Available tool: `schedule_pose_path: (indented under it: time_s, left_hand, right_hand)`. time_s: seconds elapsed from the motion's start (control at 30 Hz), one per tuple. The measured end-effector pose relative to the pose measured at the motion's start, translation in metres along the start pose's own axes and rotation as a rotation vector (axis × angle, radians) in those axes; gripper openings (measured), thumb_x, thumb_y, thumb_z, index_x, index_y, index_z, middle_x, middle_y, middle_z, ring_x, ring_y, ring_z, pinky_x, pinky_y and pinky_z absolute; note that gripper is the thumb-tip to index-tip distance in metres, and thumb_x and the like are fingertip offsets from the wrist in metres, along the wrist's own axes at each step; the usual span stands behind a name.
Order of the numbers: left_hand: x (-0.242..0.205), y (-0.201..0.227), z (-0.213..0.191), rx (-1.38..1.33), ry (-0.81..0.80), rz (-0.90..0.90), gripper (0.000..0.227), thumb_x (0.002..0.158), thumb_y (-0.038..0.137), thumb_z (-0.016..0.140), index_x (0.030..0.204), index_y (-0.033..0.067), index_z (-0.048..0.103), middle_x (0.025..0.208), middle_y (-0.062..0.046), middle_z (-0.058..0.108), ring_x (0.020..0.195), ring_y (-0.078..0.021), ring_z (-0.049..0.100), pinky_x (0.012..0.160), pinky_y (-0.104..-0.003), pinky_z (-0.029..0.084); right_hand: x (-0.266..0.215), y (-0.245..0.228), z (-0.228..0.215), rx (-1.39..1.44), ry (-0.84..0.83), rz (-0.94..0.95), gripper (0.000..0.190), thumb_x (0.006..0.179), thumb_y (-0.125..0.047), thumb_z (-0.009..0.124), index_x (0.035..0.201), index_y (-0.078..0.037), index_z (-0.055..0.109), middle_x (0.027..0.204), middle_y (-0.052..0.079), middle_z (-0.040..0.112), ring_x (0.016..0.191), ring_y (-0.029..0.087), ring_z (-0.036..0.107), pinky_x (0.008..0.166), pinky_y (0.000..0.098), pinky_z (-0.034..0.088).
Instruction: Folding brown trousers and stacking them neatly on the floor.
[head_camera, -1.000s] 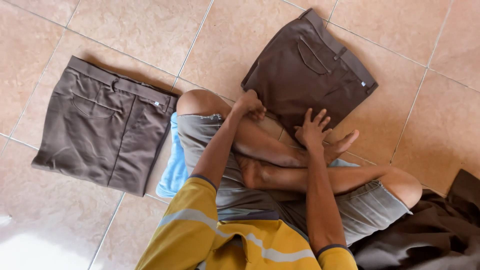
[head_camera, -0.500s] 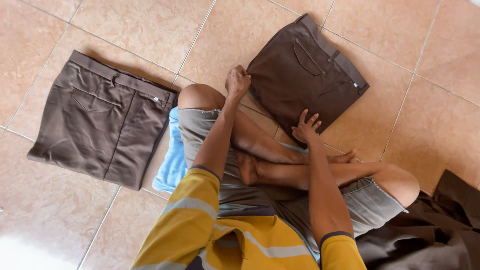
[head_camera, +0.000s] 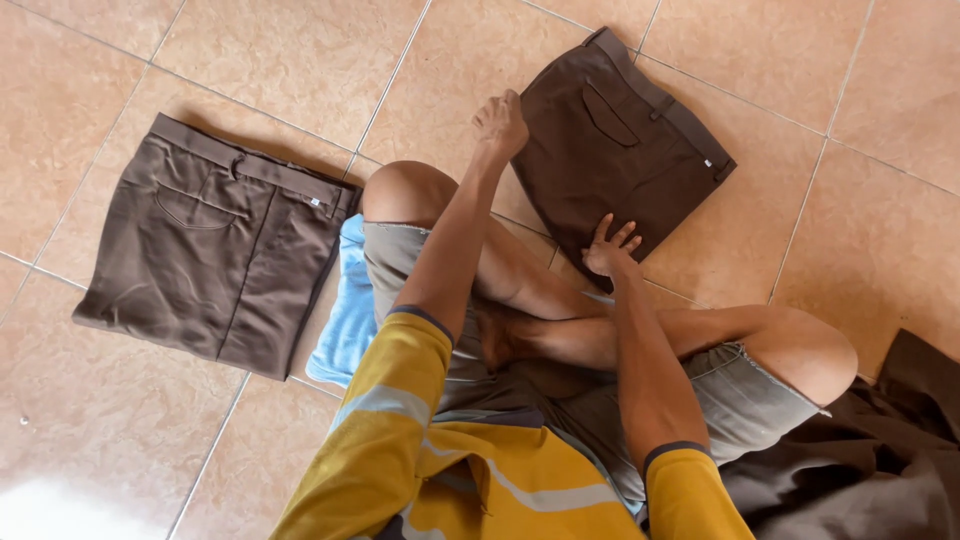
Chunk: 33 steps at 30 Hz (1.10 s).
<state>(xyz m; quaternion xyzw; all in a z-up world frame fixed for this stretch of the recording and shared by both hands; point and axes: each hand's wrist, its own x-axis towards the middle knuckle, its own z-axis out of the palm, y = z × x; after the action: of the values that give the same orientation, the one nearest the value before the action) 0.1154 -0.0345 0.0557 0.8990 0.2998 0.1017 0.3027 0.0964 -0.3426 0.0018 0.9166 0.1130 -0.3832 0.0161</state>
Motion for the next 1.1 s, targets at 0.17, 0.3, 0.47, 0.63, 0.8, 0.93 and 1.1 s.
schedule_pose_path:
  time_s: [0.17, 0.3, 0.47, 0.63, 0.8, 0.93, 1.1]
  left_hand:
    - [0.029, -0.083, 0.025, 0.128, -0.138, -0.205, 0.033, 0.079, 0.021, 0.066, 0.111, 0.0152, 0.061, 0.107, -0.016, 0.069, 0.11, -0.044, 0.067, 0.089, -0.053, 0.052]
    - [0.001, -0.111, 0.004, -0.006, -0.313, -0.244, 0.072, 0.057, 0.025, 0.093, 0.115, 0.0028, 0.057, 0.108, -0.027, 0.071, 0.111, -0.049, 0.068, 0.095, -0.058, 0.052]
    - [0.002, -0.143, 0.022, -0.251, -0.231, -0.337, 0.024, 0.067, 0.024, 0.089, 0.075, 0.0114, 0.07, 0.064, -0.016, 0.07, 0.068, -0.036, 0.076, 0.069, -0.041, 0.059]
    - [-0.013, -0.138, 0.041, -0.206, -0.144, -0.296, 0.037, 0.078, 0.027, 0.075, 0.101, 0.0041, 0.057, 0.101, -0.027, 0.068, 0.109, -0.0458, 0.068, 0.095, -0.054, 0.054]
    - [-0.024, -0.12, 0.024, -0.166, -0.198, -0.297, 0.034, 0.084, 0.02, 0.068, 0.11, 0.0, 0.061, 0.119, -0.026, 0.064, 0.124, -0.0495, 0.058, 0.107, -0.058, 0.046]
    - [-0.03, -0.116, 0.013, -0.271, -0.157, -0.288, 0.016, 0.077, 0.019, 0.074, 0.085, 0.0075, 0.067, 0.094, -0.021, 0.074, 0.106, -0.0462, 0.069, 0.09, -0.056, 0.055]
    - [-0.022, -0.132, 0.038, -0.189, -0.156, -0.279, 0.036, 0.076, 0.016, 0.083, 0.097, 0.0008, 0.058, 0.103, -0.031, 0.071, 0.112, -0.0509, 0.066, 0.097, -0.061, 0.052]
  right_hand:
    - [0.009, 0.007, 0.003, 0.006, 0.002, -0.037, 0.091, 0.108, -0.044, 0.04, 0.157, -0.016, -0.032, 0.158, 0.034, -0.032, 0.145, 0.059, -0.025, 0.116, 0.0783, 0.007]
    - [-0.006, -0.001, -0.001, -0.066, -0.047, -0.019, 0.091, 0.108, -0.047, 0.037, 0.158, -0.012, -0.03, 0.16, 0.036, -0.028, 0.148, 0.057, -0.023, 0.119, 0.0723, -0.004]
    - [-0.005, 0.006, 0.004, -0.009, 0.007, 0.006, 0.092, 0.108, -0.043, 0.042, 0.159, -0.018, -0.031, 0.16, 0.033, -0.03, 0.147, 0.06, -0.021, 0.119, 0.0771, 0.011]
    - [-0.026, 0.001, -0.007, 0.003, -0.002, -0.047, 0.091, 0.108, -0.041, 0.041, 0.159, -0.013, -0.029, 0.16, 0.036, -0.028, 0.147, 0.061, -0.018, 0.118, 0.0754, 0.018]
    - [-0.023, 0.008, 0.002, 0.017, 0.021, -0.047, 0.092, 0.107, -0.04, 0.044, 0.161, -0.017, -0.027, 0.16, 0.035, -0.028, 0.147, 0.061, -0.017, 0.115, 0.0774, 0.019]
    - [-0.035, 0.001, -0.002, 0.058, 0.05, -0.054, 0.09, 0.108, -0.036, 0.045, 0.163, -0.016, -0.023, 0.162, 0.035, -0.023, 0.149, 0.061, -0.014, 0.116, 0.077, 0.018]
    - [-0.035, -0.001, 0.002, 0.042, 0.073, -0.026, 0.089, 0.109, -0.035, 0.046, 0.164, -0.016, -0.021, 0.164, 0.033, -0.023, 0.15, 0.059, -0.013, 0.118, 0.0746, 0.018]
